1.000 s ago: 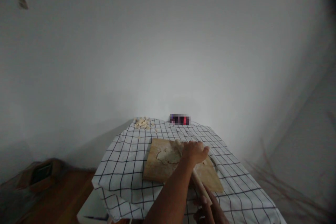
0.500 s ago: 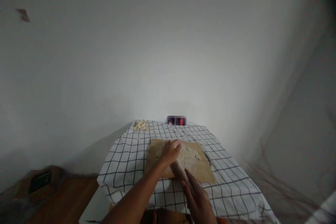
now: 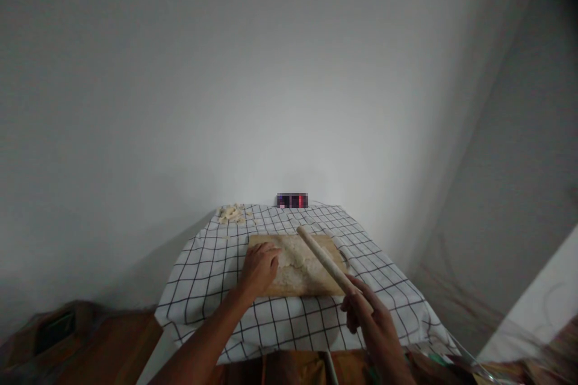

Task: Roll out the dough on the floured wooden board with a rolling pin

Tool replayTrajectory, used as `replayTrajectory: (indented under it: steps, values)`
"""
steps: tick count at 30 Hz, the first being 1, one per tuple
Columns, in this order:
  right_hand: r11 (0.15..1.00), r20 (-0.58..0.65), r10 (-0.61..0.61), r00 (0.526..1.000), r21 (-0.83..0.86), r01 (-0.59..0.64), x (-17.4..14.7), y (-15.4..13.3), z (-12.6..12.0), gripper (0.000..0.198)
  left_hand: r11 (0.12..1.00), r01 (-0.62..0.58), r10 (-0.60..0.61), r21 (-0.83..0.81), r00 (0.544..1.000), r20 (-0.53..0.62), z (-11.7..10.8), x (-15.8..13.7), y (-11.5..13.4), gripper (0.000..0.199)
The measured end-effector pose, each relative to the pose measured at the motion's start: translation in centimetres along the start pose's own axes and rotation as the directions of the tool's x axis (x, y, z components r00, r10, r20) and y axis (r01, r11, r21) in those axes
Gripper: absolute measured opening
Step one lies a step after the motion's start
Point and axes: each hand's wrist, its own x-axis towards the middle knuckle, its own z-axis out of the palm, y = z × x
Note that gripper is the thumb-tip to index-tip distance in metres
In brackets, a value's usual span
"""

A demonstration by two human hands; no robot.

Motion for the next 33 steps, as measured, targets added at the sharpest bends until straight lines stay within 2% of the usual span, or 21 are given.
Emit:
replayTrajectory:
  steps: [6,12,15,17,21,24,29,33]
  values:
    - [1.000,-0.016,0.025,1.000,-0.018,-0.026,0.4,1.3,-1.4,0.071,0.989,-0.081,0.071,0.123,0.994,0.081,-0.2,-0.4,1.1,0.050]
    - [0.989,-0.058,0.132,0.989,0.068,-0.128,-0.7,3.7,-1.3,0.071,0.970,-0.078,0.043,0.231,0.987,0.152,-0.9,-0.2,2.2,0.048]
    - [0.984,-0.029,0.156,0.987,0.098,-0.152,-0.4,3.6,-1.0,0.072,0.962,-0.095,0.037,0.258,0.975,0.219,-1.2,0.0,2.8,0.043]
    - [0.977,-0.016,0.168,0.986,0.134,-0.165,0.2,2.9,-0.8,0.074,0.967,-0.082,0.030,0.243,0.978,0.208,-1.2,-0.1,2.9,0.043]
    - [0.963,-0.048,0.172,0.984,0.217,-0.157,2.0,1.1,-0.1,0.064,0.979,-0.019,-0.001,0.204,0.995,0.100,-0.4,-0.7,2.5,0.051]
    - [0.950,-0.017,0.175,0.985,0.264,-0.164,4.0,0.2,0.2,0.061,0.981,-0.042,0.024,0.188,0.995,0.099,-0.1,-0.8,2.2,0.049]
    - [0.941,0.007,0.165,0.986,0.298,-0.160,7.9,-0.1,0.7,0.060,0.963,-0.082,0.020,0.256,0.972,0.236,-1.5,0.6,3.3,0.047]
    - [0.946,-0.030,0.112,0.993,0.308,-0.097,10.9,-0.1,2.9,0.056,0.949,-0.114,0.007,0.296,0.941,0.339,-2.9,1.9,4.5,0.046]
